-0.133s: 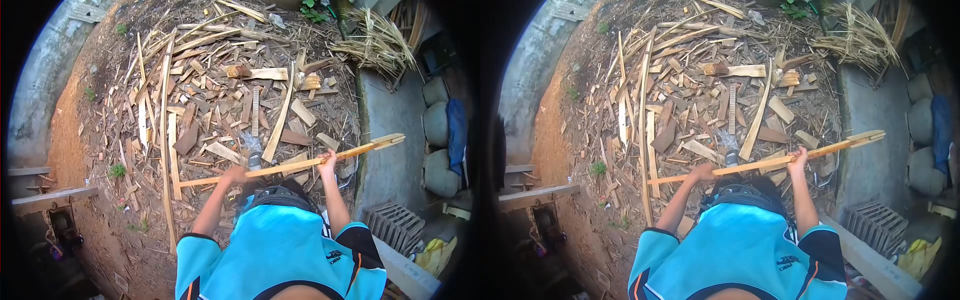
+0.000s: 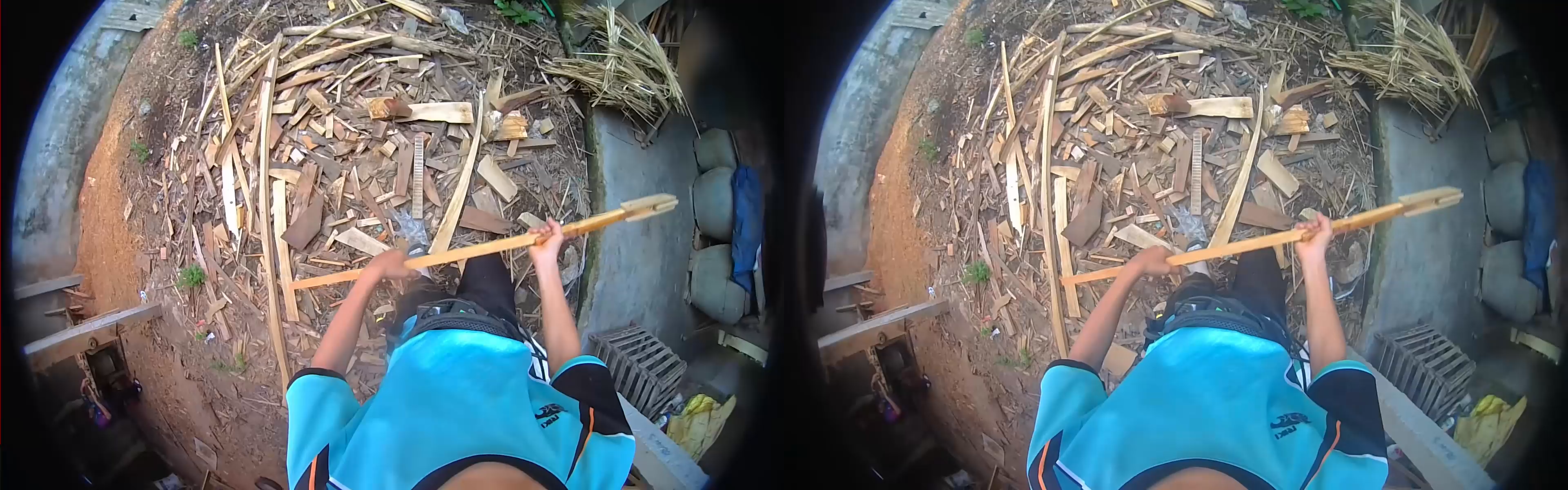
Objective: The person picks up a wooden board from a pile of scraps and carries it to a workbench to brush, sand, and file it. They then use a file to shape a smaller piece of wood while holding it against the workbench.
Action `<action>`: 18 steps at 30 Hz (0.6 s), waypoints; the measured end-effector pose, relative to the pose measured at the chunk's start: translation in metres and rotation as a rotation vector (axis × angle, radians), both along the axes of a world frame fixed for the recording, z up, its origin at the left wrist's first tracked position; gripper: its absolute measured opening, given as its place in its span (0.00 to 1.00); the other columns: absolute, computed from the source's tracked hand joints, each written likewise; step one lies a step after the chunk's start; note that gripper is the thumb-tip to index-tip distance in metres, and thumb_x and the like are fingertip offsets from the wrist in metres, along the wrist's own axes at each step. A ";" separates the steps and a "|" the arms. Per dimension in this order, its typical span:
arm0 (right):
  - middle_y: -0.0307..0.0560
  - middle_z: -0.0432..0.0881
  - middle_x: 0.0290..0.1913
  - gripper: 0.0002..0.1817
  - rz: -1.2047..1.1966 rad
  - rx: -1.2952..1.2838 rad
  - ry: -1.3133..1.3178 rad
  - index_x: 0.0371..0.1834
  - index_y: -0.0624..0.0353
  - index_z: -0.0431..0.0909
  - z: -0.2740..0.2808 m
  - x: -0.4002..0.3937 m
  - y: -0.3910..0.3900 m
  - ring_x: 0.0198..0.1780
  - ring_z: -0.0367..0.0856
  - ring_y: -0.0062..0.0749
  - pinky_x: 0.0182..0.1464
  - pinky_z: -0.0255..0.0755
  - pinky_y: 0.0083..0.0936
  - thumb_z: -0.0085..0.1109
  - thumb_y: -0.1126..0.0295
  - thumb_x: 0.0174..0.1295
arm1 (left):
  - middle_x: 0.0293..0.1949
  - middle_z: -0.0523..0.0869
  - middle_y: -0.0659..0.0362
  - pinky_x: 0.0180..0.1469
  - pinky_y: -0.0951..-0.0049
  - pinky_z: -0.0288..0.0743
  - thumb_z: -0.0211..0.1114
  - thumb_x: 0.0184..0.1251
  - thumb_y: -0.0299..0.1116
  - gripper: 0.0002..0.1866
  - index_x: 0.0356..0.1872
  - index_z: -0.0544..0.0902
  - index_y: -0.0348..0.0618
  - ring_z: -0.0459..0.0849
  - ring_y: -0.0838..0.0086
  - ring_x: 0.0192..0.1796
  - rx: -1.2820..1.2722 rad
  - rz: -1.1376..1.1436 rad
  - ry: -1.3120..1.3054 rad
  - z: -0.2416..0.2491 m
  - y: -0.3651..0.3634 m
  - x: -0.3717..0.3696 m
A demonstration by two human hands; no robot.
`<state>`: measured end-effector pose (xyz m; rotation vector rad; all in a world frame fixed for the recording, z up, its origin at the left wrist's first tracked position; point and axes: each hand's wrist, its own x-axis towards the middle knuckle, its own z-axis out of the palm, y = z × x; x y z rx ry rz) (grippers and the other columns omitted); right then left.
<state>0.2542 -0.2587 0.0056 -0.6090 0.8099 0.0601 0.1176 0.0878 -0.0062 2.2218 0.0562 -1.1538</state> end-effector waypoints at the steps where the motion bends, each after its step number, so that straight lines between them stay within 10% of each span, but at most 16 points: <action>1: 0.28 0.63 0.15 0.14 0.033 -0.008 -0.015 0.17 0.48 0.62 0.006 0.016 -0.009 0.18 0.63 0.18 0.28 0.64 0.23 0.58 0.69 0.54 | 0.35 0.86 0.46 0.43 0.64 0.78 0.67 0.45 0.54 0.27 0.41 0.85 0.44 0.85 0.59 0.38 -0.059 0.015 0.025 -0.016 -0.011 0.009; 15: 0.36 0.69 0.20 0.10 0.657 -0.024 0.231 0.26 0.53 0.68 -0.067 0.283 0.140 0.23 0.72 0.26 0.29 0.71 0.27 0.63 0.68 0.54 | 0.27 0.83 0.41 0.37 0.61 0.75 0.65 0.53 0.44 0.20 0.36 0.82 0.33 0.84 0.54 0.32 -0.129 0.626 0.022 -0.002 -0.032 0.111; 18: 0.40 0.77 0.30 0.14 0.993 -0.019 0.071 0.42 0.57 0.71 -0.147 0.301 0.173 0.32 0.78 0.31 0.36 0.76 0.31 0.62 0.65 0.57 | 0.25 0.82 0.43 0.36 0.62 0.75 0.66 0.53 0.43 0.20 0.35 0.82 0.32 0.83 0.59 0.29 -0.120 0.826 0.105 -0.003 -0.016 0.126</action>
